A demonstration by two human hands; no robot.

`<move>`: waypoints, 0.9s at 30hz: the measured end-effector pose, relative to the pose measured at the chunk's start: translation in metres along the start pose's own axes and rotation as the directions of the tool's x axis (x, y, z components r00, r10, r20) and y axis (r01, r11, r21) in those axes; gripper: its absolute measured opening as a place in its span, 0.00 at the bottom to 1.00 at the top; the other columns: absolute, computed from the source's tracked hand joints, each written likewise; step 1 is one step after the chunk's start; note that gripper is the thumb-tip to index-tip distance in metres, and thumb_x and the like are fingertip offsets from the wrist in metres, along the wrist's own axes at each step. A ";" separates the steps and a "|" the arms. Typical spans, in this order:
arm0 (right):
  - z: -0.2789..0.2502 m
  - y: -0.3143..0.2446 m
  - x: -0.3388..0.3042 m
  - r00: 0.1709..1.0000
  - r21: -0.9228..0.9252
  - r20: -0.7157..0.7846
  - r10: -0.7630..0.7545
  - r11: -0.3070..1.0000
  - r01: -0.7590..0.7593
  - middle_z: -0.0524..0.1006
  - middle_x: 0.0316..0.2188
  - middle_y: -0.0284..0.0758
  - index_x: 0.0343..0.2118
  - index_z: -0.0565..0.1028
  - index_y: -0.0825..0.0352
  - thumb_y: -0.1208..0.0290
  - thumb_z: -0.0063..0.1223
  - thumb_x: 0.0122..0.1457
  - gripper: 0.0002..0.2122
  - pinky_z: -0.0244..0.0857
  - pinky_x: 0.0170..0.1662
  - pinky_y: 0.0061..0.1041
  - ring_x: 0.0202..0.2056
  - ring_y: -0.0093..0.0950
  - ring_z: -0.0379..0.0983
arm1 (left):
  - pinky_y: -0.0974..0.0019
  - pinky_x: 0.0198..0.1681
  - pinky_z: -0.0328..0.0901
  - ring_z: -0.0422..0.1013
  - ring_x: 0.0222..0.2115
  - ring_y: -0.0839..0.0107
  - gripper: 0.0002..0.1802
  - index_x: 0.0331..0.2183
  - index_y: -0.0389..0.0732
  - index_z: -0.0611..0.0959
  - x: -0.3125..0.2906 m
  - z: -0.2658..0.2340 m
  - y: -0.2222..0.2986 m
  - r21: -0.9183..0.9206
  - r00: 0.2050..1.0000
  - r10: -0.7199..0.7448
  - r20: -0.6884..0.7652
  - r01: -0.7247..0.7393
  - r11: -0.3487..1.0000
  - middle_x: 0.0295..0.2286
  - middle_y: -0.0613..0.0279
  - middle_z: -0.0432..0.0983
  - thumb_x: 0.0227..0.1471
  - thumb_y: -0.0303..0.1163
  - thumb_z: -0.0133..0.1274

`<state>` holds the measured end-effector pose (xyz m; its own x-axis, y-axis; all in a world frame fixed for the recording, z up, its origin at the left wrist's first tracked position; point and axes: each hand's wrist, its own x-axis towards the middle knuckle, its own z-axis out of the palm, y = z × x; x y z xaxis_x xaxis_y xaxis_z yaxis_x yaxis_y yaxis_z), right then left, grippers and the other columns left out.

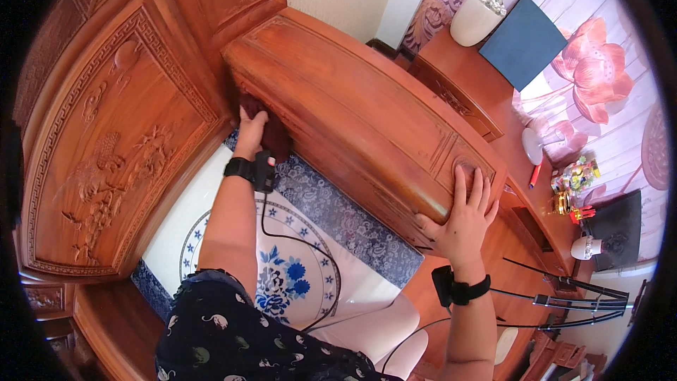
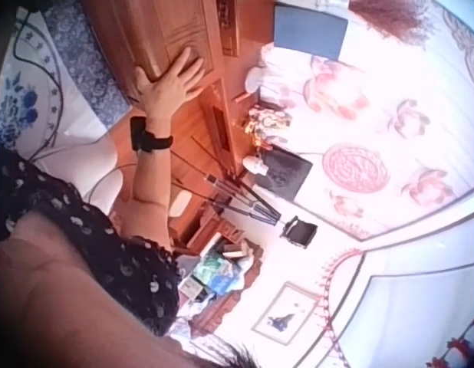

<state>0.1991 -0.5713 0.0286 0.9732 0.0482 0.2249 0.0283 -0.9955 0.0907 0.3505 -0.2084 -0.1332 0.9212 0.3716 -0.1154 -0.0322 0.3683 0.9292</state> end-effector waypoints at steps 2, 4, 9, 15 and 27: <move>0.001 -0.001 0.000 1.000 0.008 0.007 0.020 1.000 -0.020 0.52 0.57 0.46 0.57 0.55 0.58 0.47 0.62 0.31 0.47 0.38 0.54 0.57 0.58 0.45 0.45 | 0.67 0.53 0.54 0.56 0.53 0.63 0.43 0.59 0.41 0.45 -0.013 0.007 -0.017 -0.004 0.994 0.097 0.044 -0.097 0.995 0.53 0.56 0.57 0.44 0.23 0.46; 0.005 -0.001 -0.001 1.000 0.009 0.004 0.013 1.000 -0.013 0.52 0.57 0.45 0.57 0.55 0.57 0.47 0.62 0.31 0.47 0.38 0.55 0.56 0.59 0.44 0.45 | 0.68 0.54 0.53 0.55 0.54 0.64 0.43 0.59 0.41 0.44 -0.031 0.011 -0.026 0.076 0.997 0.046 0.068 -0.051 0.996 0.53 0.53 0.57 0.44 0.24 0.46; 0.003 0.004 -0.002 1.000 -0.009 -0.014 0.005 1.000 -0.005 0.52 0.57 0.45 0.57 0.55 0.57 0.47 0.62 0.31 0.46 0.39 0.54 0.56 0.58 0.43 0.46 | 0.60 0.45 0.62 0.69 0.40 0.47 0.46 0.59 0.42 0.44 -0.060 0.010 -0.023 0.542 0.991 0.039 0.126 -0.102 0.834 0.36 0.35 0.71 0.41 0.35 0.49; 0.006 0.002 -0.002 1.000 -0.007 -0.008 0.003 1.000 -0.003 0.53 0.57 0.44 0.57 0.56 0.56 0.46 0.62 0.30 0.47 0.40 0.54 0.56 0.58 0.43 0.47 | 0.54 0.41 0.65 0.69 0.37 0.46 0.43 0.58 0.44 0.51 -0.019 -0.010 0.011 0.906 0.991 0.133 0.005 -0.061 0.419 0.36 0.38 0.71 0.41 0.32 0.50; 0.007 0.007 -0.003 1.000 -0.013 -0.018 -0.004 1.000 0.004 0.53 0.57 0.45 0.57 0.56 0.56 0.43 0.60 0.32 0.46 0.39 0.53 0.57 0.59 0.43 0.46 | 0.56 0.43 0.63 0.68 0.37 0.44 0.45 0.58 0.42 0.45 -0.033 -0.002 -0.010 0.822 0.992 0.108 0.069 -0.118 0.558 0.37 0.36 0.70 0.41 0.30 0.48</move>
<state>0.1976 -0.5788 0.0216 0.9689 0.0539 0.2416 0.0294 -0.9942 0.1039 0.3195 -0.2222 -0.1395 0.9368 0.3496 0.0105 0.1918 -0.5387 0.8203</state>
